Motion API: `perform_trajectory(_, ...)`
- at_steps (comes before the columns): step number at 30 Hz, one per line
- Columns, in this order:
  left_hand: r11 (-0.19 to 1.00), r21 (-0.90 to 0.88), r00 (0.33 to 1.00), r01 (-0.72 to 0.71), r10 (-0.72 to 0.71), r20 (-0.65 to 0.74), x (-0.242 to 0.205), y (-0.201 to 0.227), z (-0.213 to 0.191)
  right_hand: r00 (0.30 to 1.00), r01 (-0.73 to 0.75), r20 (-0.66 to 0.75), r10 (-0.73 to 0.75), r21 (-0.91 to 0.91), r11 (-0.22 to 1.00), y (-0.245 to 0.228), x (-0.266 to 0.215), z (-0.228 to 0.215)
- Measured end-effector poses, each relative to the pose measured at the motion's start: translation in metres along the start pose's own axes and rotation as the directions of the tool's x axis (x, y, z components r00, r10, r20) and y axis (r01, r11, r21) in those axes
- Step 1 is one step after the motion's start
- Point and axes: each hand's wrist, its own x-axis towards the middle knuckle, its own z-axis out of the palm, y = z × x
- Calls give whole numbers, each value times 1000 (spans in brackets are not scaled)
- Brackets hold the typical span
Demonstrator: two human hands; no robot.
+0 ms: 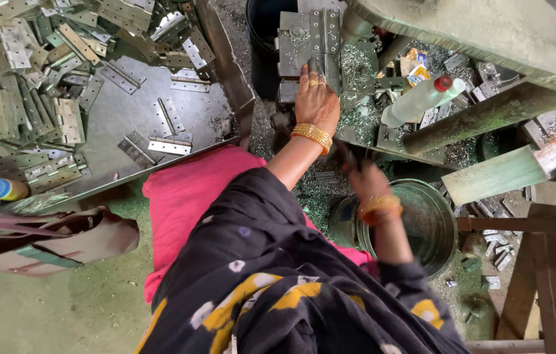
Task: The person repeatedly picks up small metal parts from a tray, places them into a grinding machine, and removes them after processing. The person uses a tool to handle the parts while operating the machine.
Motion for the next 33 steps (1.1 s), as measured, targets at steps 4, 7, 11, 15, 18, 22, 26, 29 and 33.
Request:
perform_trajectory(4,999,-23,999,-22,22,-24,-4,-1,10,994,18,-113,-5,110,994,22,-13,28)
perform_trajectory(7,999,0,999,-39,39,13,2,-2,19,999,4,-45,-1,81,997,31,-4,17)
perform_trajectory(11,1000,-1,999,-10,10,31,8,-3,28,999,-28,19,26,101,995,29,-4,10)
perform_trajectory(15,1000,12,973,28,-24,-230,16,1,18,975,162,-180,-127,196,967,27,-7,19)
perform_trajectory(18,999,-2,997,-41,41,67,22,-12,4,996,90,-38,-86,131,987,28,4,19)
perform_trajectory(22,999,31,961,-39,29,277,30,-21,2,994,-104,19,104,24,994,31,-4,19)
perform_trajectory(26,993,66,928,103,-72,-367,44,-17,17,996,-21,-81,28,82,996,19,-9,17)
perform_trajectory(29,998,-57,999,33,-32,23,41,-20,27,999,-31,17,29,111,993,13,-11,20)
perform_trajectory(33,997,47,991,59,-64,120,44,-20,29,995,-84,59,81,46,995,39,-2,23)
